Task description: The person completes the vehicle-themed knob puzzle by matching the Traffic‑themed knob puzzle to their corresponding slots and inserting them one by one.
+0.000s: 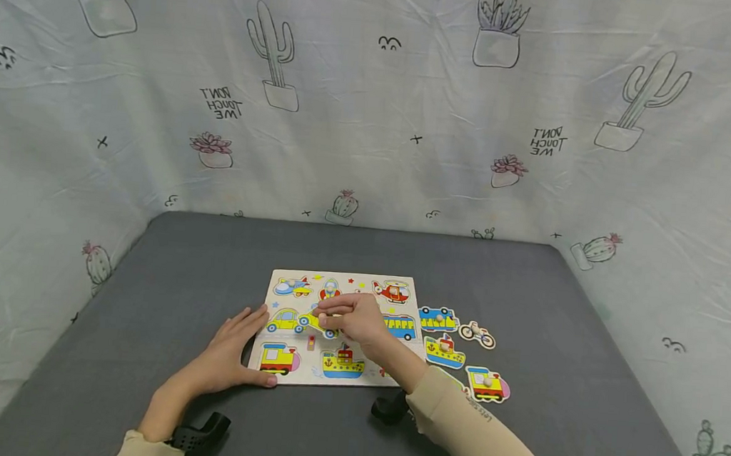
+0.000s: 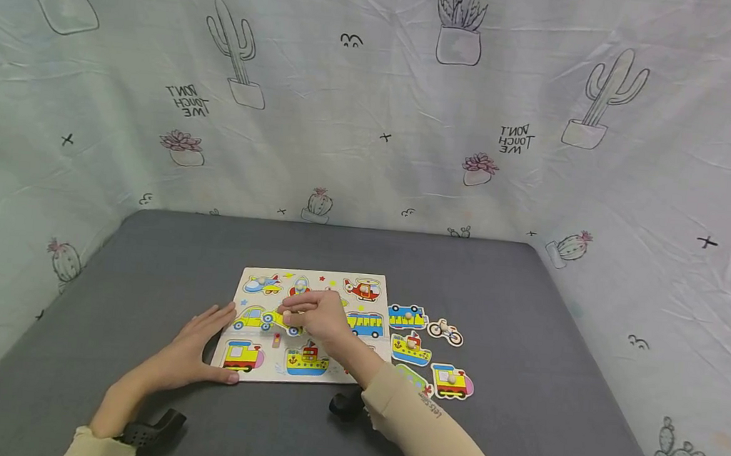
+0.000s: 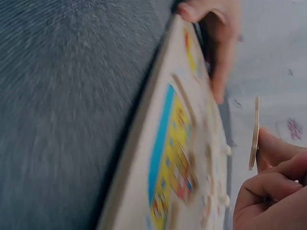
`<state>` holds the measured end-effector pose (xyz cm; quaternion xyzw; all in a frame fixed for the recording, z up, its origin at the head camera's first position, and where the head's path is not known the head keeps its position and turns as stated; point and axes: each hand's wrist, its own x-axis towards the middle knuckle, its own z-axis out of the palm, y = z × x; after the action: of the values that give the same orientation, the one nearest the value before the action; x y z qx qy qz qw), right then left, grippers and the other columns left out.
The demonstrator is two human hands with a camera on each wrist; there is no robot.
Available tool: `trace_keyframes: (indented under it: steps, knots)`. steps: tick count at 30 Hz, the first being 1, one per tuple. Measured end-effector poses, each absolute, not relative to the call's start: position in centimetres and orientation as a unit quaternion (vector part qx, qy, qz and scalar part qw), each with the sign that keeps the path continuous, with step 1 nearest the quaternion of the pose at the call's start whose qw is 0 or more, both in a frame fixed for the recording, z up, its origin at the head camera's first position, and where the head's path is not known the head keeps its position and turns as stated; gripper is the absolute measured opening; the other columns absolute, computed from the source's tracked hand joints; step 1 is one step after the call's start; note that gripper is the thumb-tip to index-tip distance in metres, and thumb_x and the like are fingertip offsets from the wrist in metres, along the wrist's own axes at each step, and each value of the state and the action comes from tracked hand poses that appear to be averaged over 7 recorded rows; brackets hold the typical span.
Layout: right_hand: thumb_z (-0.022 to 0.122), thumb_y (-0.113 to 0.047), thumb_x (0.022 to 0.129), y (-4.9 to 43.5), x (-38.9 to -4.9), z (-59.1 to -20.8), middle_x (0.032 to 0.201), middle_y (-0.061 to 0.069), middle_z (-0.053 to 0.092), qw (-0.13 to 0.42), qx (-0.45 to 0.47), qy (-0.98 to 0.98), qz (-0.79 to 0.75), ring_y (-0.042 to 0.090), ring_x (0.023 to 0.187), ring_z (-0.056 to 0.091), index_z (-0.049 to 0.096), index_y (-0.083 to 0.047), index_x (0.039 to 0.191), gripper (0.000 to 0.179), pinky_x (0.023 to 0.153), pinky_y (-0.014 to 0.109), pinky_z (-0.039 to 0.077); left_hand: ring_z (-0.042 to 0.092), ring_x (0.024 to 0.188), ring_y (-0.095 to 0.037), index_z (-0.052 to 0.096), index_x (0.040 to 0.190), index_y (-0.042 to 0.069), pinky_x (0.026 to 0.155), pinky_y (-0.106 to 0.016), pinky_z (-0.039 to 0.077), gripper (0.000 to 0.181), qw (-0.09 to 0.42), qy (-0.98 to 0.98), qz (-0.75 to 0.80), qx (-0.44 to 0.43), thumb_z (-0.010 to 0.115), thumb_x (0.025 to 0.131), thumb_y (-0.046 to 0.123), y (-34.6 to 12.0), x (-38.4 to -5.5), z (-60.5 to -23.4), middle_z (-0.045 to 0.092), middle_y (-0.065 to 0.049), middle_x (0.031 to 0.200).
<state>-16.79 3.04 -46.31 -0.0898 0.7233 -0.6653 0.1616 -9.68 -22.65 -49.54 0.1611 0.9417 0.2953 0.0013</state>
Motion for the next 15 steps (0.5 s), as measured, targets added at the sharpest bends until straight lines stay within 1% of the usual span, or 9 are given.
trace_keyframes:
  steps: [2,4,5,7,8,11,12,13,15]
  knots:
    - [0.078,-0.002,0.082,2.0,-16.7,-46.6,0.09,0.002,0.075,0.166,-0.102,0.728,-0.657,0.011,0.083,0.069,0.077,-0.006,0.1,0.019,0.051,0.02,0.038,0.012,0.144,-0.043,0.032,0.153,0.001,0.111,-0.064,0.005,0.121,0.004,0.942,0.294,0.16,0.086,0.063,0.061,-22.7,-9.7,-49.5,0.024,-0.016,0.159]
    - [0.078,-0.001,0.082,1.1,-16.8,-46.8,0.089,0.002,0.075,0.167,-0.112,0.737,-0.645,0.011,0.086,0.07,0.077,-0.007,0.098,0.017,0.061,0.021,0.047,0.012,0.144,-0.043,0.032,0.153,0.001,0.11,-0.065,0.006,0.121,0.005,0.943,0.293,0.16,0.085,0.063,0.061,-22.7,-9.7,-49.5,0.024,-0.016,0.159]
    - [0.078,-0.002,0.082,0.7,-16.8,-46.8,0.088,0.001,0.075,0.167,-0.115,0.742,-0.638,0.011,0.085,0.07,0.078,-0.007,0.098,0.016,0.064,0.022,0.049,0.012,0.144,-0.043,0.032,0.153,0.001,0.11,-0.065,0.006,0.121,0.006,0.942,0.294,0.16,0.085,0.063,0.061,-22.7,-9.7,-49.5,0.024,-0.016,0.159]
    - [0.078,-0.002,0.082,0.0,-16.9,-46.9,0.087,0.0,0.075,0.165,-0.116,0.751,-0.629,0.011,0.086,0.07,0.078,-0.008,0.096,0.015,0.076,0.024,0.052,0.012,0.144,-0.044,0.032,0.153,0.001,0.11,-0.065,0.006,0.121,0.005,0.942,0.295,0.162,0.086,0.063,0.061,-22.8,-9.7,-49.4,0.024,-0.016,0.159]
    - [0.078,-0.002,0.082,-0.4,-17.0,-46.9,0.086,0.0,0.074,0.163,-0.115,0.755,-0.625,0.01,0.085,0.07,0.078,-0.008,0.095,0.014,0.077,0.024,0.052,0.012,0.144,-0.044,0.032,0.152,0.001,0.11,-0.065,0.006,0.12,0.004,0.941,0.296,0.163,0.086,0.063,0.061,-22.8,-9.7,-49.4,0.024,-0.016,0.159]
    - [0.079,-0.003,0.082,-1.2,-17.1,-46.8,0.084,-0.002,0.074,0.155,-0.119,0.772,-0.605,0.009,0.083,0.069,0.079,-0.01,0.092,0.012,0.075,0.024,0.051,0.012,0.144,-0.044,0.033,0.152,0.0,0.11,-0.065,0.006,0.12,0.001,0.94,0.298,0.165,0.086,0.063,0.059,-22.9,-9.7,-49.3,0.024,-0.017,0.159]
    - [0.079,-0.003,0.082,-1.4,-17.2,-46.8,0.083,-0.002,0.074,0.155,-0.12,0.776,-0.599,0.008,0.082,0.069,0.079,-0.01,0.091,0.011,0.072,0.023,0.05,0.012,0.144,-0.044,0.033,0.152,0.0,0.11,-0.065,0.006,0.12,0.0,0.94,0.297,0.165,0.086,0.063,0.059,-22.9,-9.7,-49.3,0.025,-0.017,0.159]
    - [0.08,-0.003,0.082,-1.6,-17.2,-46.7,0.082,-0.003,0.074,0.155,-0.121,0.781,-0.593,0.008,0.079,0.068,0.079,-0.01,0.09,0.011,0.066,0.023,0.05,0.012,0.144,-0.044,0.033,0.152,-0.001,0.11,-0.065,0.006,0.119,-0.002,0.94,0.297,0.167,0.086,0.063,0.059,-22.9,-9.6,-49.3,0.025,-0.017,0.158]
    - [0.079,-0.002,0.082,-1.8,-17.2,-46.7,0.081,-0.003,0.074,0.155,-0.13,0.79,-0.579,0.007,0.078,0.067,0.078,-0.01,0.089,0.011,0.063,0.022,0.049,0.013,0.144,-0.045,0.033,0.152,-0.001,0.11,-0.066,0.006,0.119,-0.002,0.939,0.297,0.17,0.086,0.064,0.059,-22.8,-9.5,-49.2,0.025,-0.018,0.158]
